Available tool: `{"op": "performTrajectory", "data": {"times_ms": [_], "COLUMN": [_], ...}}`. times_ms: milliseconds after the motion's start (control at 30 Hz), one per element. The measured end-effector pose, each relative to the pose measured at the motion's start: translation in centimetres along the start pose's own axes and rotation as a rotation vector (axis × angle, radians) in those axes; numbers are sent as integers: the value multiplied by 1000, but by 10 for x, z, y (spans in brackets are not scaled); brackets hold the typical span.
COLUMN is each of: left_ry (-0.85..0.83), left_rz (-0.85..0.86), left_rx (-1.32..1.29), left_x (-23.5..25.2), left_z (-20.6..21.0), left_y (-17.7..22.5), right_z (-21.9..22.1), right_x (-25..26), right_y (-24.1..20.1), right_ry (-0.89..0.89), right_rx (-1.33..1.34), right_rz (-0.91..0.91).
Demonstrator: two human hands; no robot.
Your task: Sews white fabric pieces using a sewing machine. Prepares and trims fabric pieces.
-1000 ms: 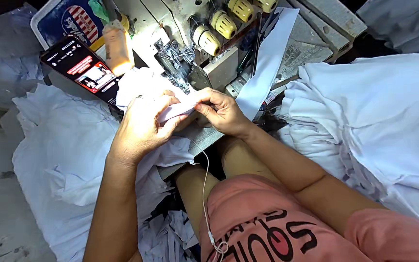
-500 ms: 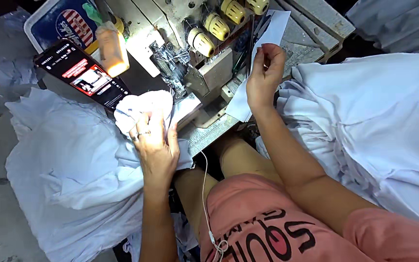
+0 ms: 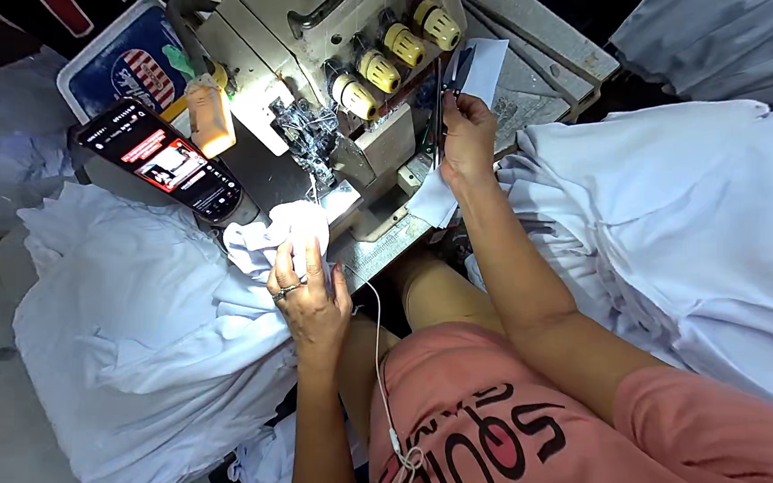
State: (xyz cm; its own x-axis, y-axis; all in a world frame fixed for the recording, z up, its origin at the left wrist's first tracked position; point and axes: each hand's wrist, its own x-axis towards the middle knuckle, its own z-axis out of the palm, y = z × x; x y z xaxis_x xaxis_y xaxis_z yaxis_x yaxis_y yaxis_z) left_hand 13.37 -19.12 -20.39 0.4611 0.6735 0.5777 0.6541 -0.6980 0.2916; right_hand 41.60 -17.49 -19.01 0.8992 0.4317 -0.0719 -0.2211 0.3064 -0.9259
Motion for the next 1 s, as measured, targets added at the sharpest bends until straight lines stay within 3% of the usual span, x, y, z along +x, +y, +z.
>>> {"op": "performTrajectory", "data": {"times_ms": [200,367,433,533,700,900,1000], "left_ry": [18,36,43,51,55,48,38], "left_rz": [-11,-22,-24,-27,-8,-17,-15], "left_rx": [-4,-18,-25,-33,-48,-53,-134], "left_x": [-1,-3,-4,-4,-4,-4,-4], "left_z": [2,6,6,8,7,6,2], "left_y": [-1,-1,-1,-1,-2,-2,-3], "right_z": [-11,-27,-33,-28,7,41,37], "right_x": [-3,-6,-25,-73,-114,-126,-123], "right_y": [-6,-16,-22,-33,-42,-48,-41], "right_ry": [14,124,-42,-411,-785,-885,-860], "right_rx": [-551,-468,-519,-805,-1258,-1473,-1361], "right_rz": [-290,-620,-686,-691,-737,-763,-808]}}
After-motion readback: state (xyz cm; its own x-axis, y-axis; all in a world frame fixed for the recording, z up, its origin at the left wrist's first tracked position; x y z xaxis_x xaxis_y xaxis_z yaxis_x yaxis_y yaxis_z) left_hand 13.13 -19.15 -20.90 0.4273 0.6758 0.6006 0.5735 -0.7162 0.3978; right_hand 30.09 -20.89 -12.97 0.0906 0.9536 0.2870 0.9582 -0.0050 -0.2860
